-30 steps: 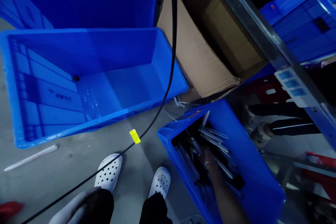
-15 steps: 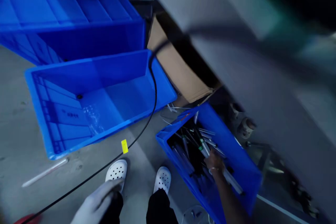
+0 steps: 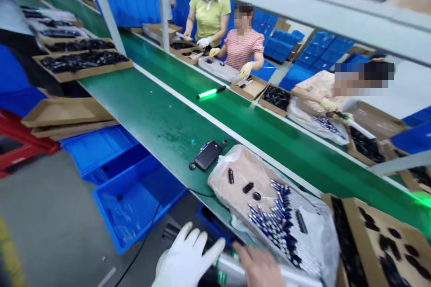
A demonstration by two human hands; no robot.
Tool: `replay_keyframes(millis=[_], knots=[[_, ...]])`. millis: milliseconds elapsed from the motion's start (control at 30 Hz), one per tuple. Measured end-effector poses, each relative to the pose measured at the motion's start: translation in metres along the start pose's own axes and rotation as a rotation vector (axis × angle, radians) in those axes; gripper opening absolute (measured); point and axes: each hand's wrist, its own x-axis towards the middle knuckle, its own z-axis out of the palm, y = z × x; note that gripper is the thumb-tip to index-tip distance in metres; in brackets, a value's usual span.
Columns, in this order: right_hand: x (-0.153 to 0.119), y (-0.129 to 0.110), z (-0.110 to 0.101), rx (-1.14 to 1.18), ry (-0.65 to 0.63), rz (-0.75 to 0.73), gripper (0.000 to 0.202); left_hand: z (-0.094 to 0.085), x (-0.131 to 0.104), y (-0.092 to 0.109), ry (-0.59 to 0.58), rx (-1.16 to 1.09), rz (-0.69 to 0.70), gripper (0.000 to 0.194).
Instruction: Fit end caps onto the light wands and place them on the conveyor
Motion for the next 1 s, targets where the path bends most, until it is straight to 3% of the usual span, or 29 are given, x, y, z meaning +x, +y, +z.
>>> replay_keyframes(millis=[100, 200, 300, 400, 533, 667, 800, 1000], knots=[[0.033, 0.039, -0.088, -0.107, 0.055, -0.066, 0.074, -0.032, 0.078, 0.001, -0.224, -0.026, 0.021, 0.052], [0.095, 0.067, -0.144, -0.127, 0.1, -0.172, 0.065, -0.044, 0.142, -0.021, -0.242, 0.003, -0.015, 0.06], [0.18, 0.063, -0.178, -0.172, 0.184, -0.338, 0.061, -0.052, 0.169, -0.066, -0.13, 0.076, -0.197, 0.065], [0.274, 0.023, -0.198, -0.24, 0.212, -0.588, 0.057, -0.054, 0.163, -0.119, -0.093, 0.167, -0.463, 0.074], [0.381, -0.037, -0.194, -0.259, 0.125, -0.817, 0.053, -0.034, 0.143, -0.186, -0.183, 0.203, -0.74, 0.065], [0.445, -0.055, -0.159, -0.215, 0.1, -0.791, 0.072, -0.002, 0.135, -0.246, -0.262, 0.106, -0.854, 0.052], [0.457, -0.049, -0.134, -0.088, 0.172, -0.591, 0.091, 0.01, 0.137, -0.283, -0.294, -0.036, -0.824, 0.054], [0.422, -0.047, -0.136, 0.121, 0.325, -0.316, 0.084, 0.005, 0.137, -0.316, -0.268, -0.407, -0.843, 0.042]])
